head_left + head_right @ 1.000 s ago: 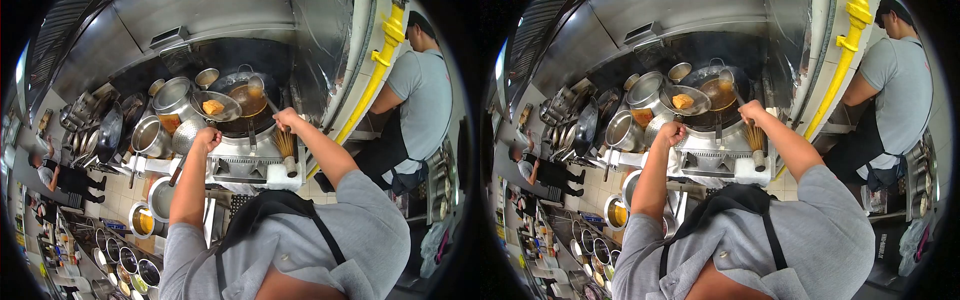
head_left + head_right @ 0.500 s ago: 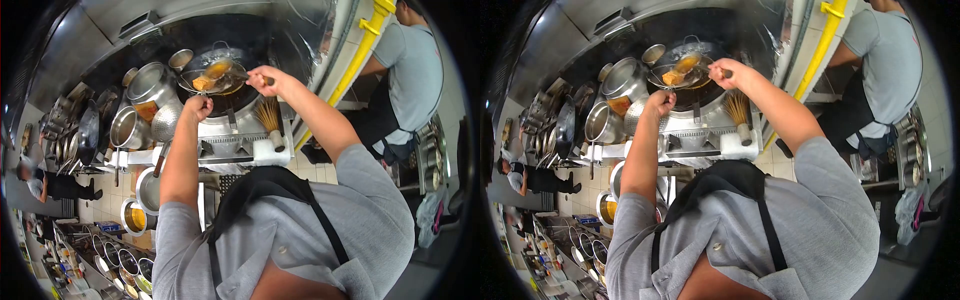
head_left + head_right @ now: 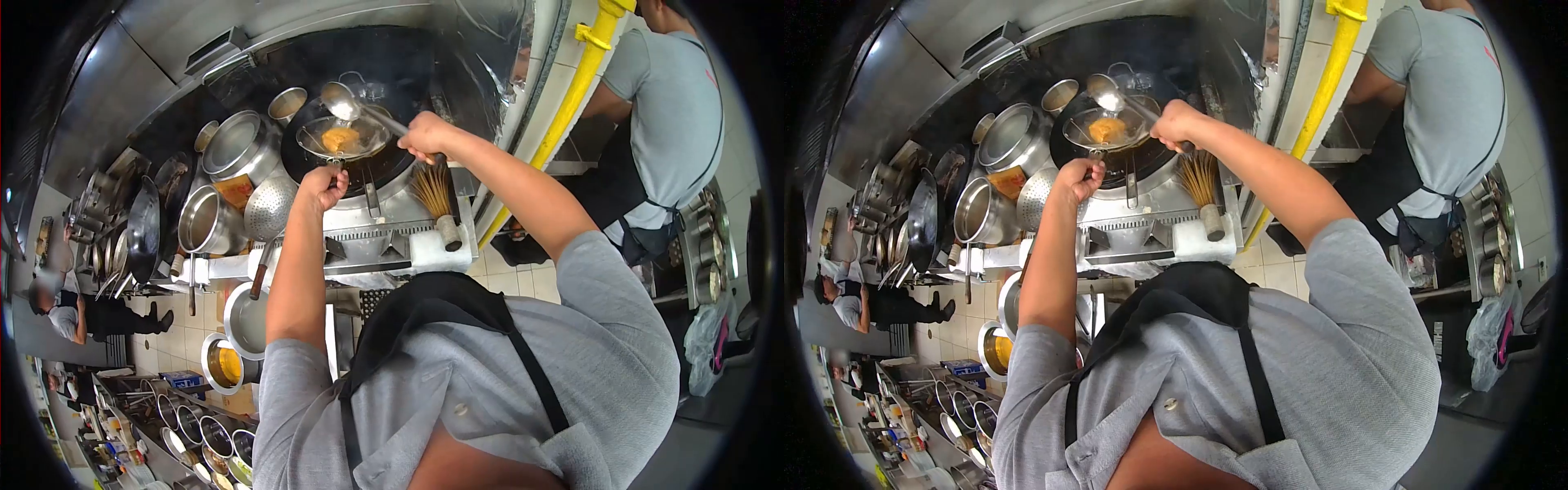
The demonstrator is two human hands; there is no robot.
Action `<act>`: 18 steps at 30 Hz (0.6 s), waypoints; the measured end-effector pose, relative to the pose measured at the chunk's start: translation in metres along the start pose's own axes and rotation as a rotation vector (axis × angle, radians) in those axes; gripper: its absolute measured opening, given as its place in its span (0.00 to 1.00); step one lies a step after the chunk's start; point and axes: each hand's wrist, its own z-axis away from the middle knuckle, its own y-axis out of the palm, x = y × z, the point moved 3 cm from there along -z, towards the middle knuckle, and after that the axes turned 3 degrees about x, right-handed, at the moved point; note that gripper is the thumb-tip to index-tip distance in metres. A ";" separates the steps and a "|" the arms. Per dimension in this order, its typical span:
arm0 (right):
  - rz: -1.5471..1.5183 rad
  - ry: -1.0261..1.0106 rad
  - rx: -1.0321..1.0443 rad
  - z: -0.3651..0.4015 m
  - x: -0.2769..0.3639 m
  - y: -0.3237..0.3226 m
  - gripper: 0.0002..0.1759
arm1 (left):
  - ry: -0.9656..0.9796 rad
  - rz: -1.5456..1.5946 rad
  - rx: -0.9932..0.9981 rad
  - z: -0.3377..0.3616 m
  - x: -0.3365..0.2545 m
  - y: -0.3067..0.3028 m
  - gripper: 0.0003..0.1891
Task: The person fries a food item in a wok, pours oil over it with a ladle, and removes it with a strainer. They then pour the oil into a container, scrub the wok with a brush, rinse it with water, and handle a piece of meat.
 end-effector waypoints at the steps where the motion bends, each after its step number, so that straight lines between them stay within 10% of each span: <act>1: -0.022 -0.081 -0.047 -0.003 -0.005 -0.002 0.13 | 0.014 -0.041 -0.012 0.002 -0.002 -0.005 0.03; 8: 0.302 -0.044 -0.151 -0.026 -0.034 -0.009 0.14 | 0.095 -0.116 -0.160 0.038 -0.015 -0.025 0.02; 18: -1.423 0.405 0.389 -0.032 -0.055 0.009 0.07 | 0.157 -0.288 -0.268 0.042 -0.025 -0.039 0.01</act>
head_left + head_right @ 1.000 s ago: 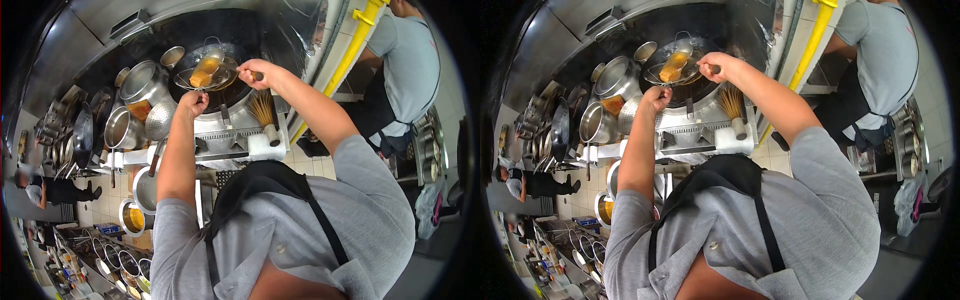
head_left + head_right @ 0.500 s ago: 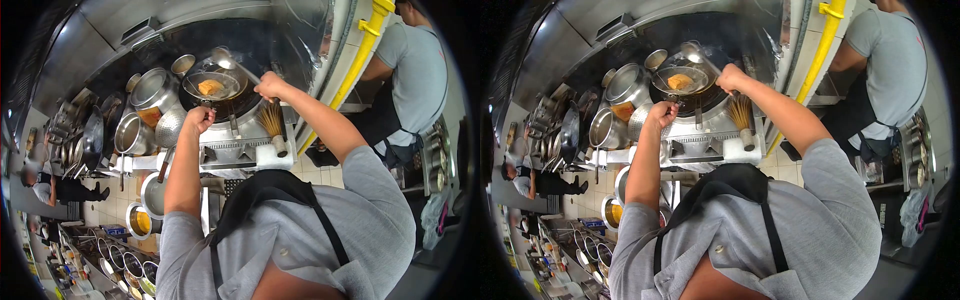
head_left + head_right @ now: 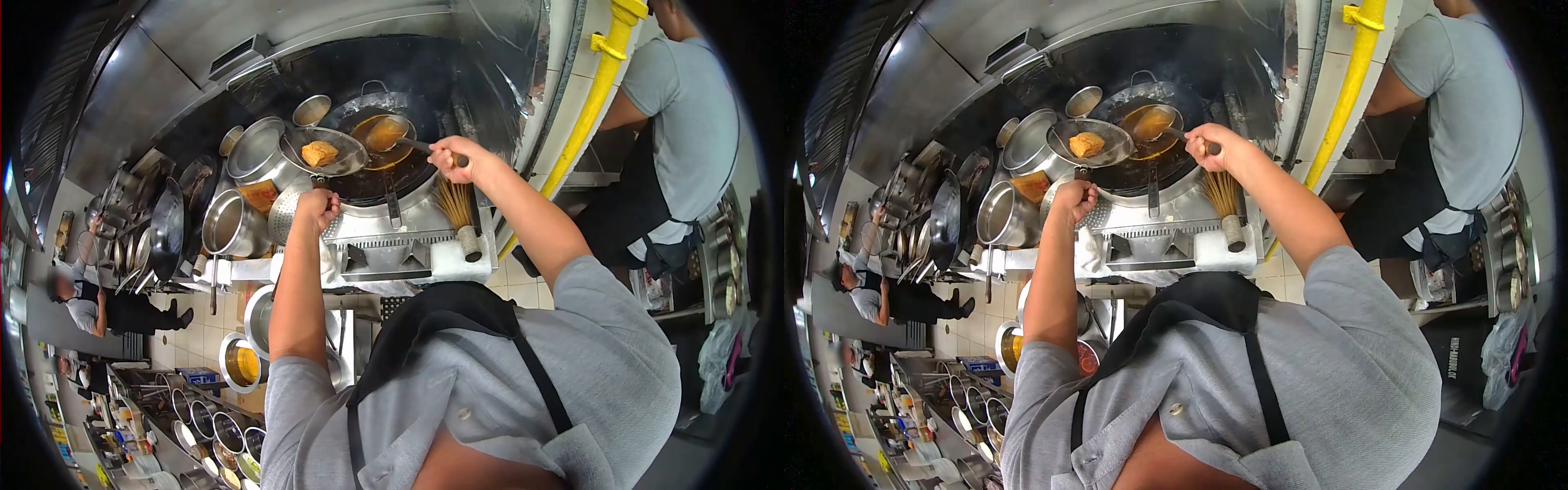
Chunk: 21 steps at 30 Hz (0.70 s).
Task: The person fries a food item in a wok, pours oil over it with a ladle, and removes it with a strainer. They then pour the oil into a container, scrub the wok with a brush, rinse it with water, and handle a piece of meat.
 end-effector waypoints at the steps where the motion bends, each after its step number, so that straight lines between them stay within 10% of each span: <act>1: -0.054 0.034 -0.006 0.001 0.004 0.001 0.08 | 0.024 0.029 0.003 0.001 0.002 0.001 0.01; 21: 0.655 -0.220 -0.159 0.031 -0.008 0.074 0.13 | -0.133 0.265 0.226 -0.038 0.024 0.055 0.05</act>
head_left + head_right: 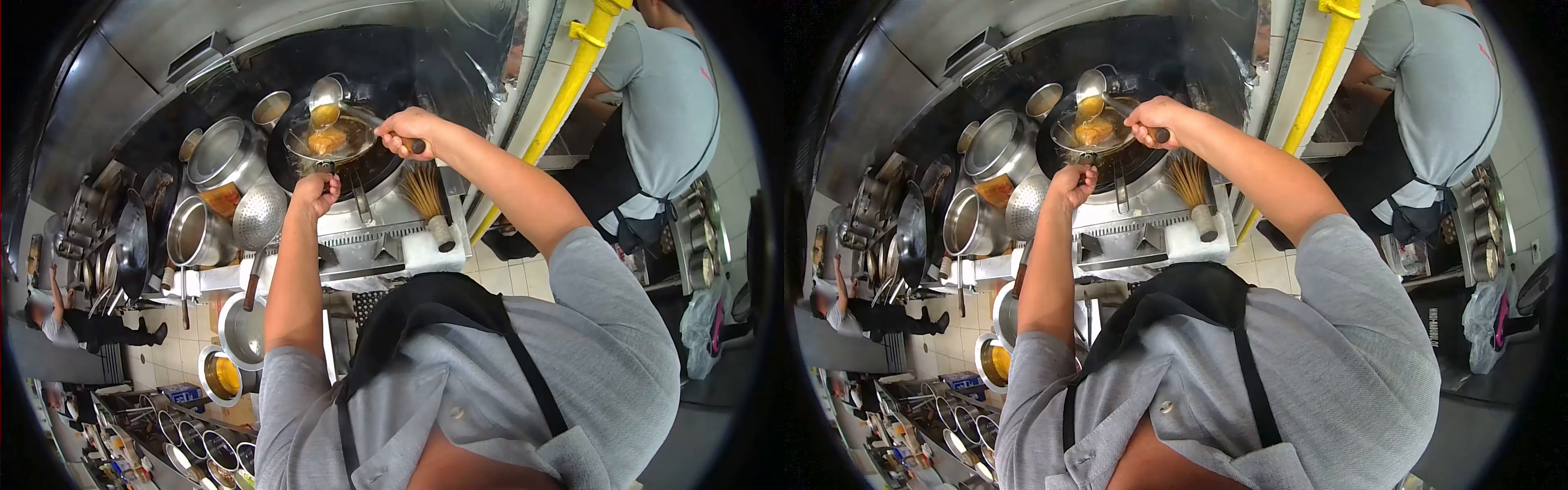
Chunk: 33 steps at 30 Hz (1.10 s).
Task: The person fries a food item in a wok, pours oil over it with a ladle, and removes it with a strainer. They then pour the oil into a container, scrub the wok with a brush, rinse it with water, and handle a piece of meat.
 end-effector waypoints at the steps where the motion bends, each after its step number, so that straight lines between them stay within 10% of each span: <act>1: 0.001 0.008 0.007 0.000 -0.003 -0.002 0.13 | -0.001 0.005 -0.009 0.002 0.000 -0.002 0.05; 14: 0.929 -0.240 -0.395 -0.050 -0.033 -0.046 0.11 | 0.165 -0.290 -0.175 0.069 -0.030 -0.051 0.04; 18: 0.575 -0.120 -0.279 -0.047 -0.052 -0.038 0.10 | 0.222 -0.403 -0.282 0.088 -0.043 -0.057 0.08; 20: -0.275 0.156 0.020 -0.050 -0.066 -0.035 0.06 | 0.242 -0.434 -0.346 0.095 -0.047 -0.053 0.08; 23: -0.695 0.281 0.150 -0.053 -0.058 -0.037 0.09 | 0.272 -0.405 -0.377 0.094 -0.051 -0.056 0.08; 33: -0.706 0.224 0.286 -0.009 -0.011 -0.019 0.18 | 0.169 -0.263 -0.209 0.057 -0.027 -0.044 0.03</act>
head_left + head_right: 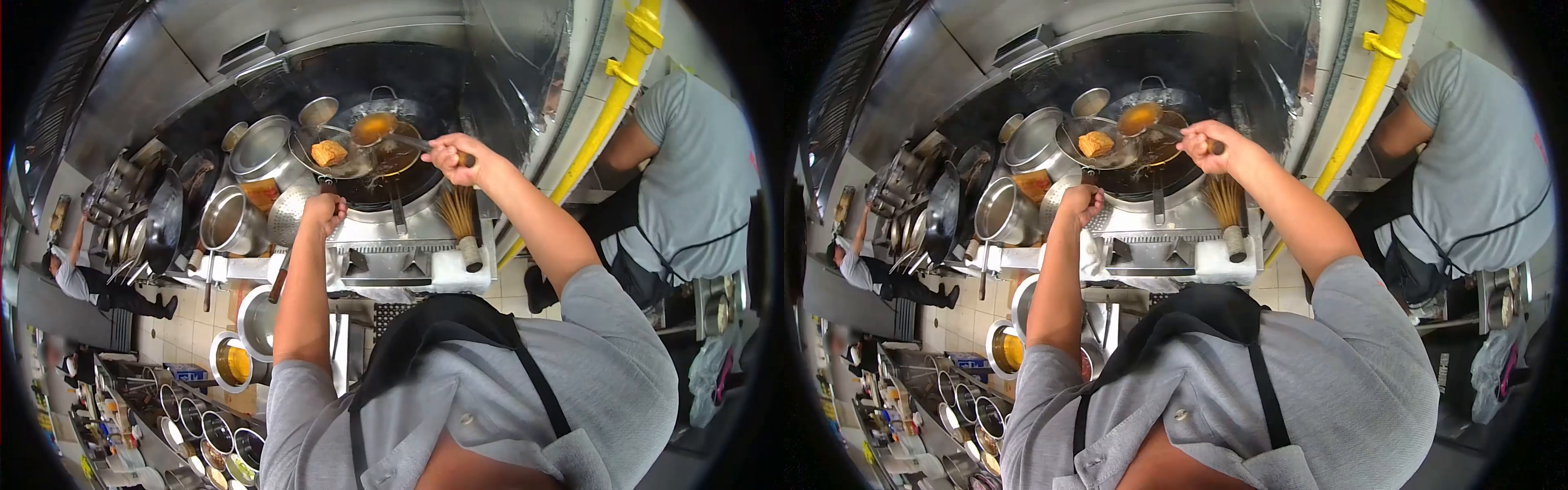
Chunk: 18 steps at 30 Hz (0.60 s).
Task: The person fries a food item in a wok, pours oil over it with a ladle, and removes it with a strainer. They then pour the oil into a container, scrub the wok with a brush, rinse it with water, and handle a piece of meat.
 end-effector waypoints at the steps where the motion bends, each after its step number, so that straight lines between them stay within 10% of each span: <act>1: 0.067 -0.018 -0.014 0.002 0.001 0.006 0.16 | 0.000 0.064 0.030 -0.002 0.002 0.008 0.02; 18: 0.462 -0.114 -0.153 0.005 0.002 0.037 0.13 | -0.100 0.194 0.133 -0.017 0.019 0.061 0.03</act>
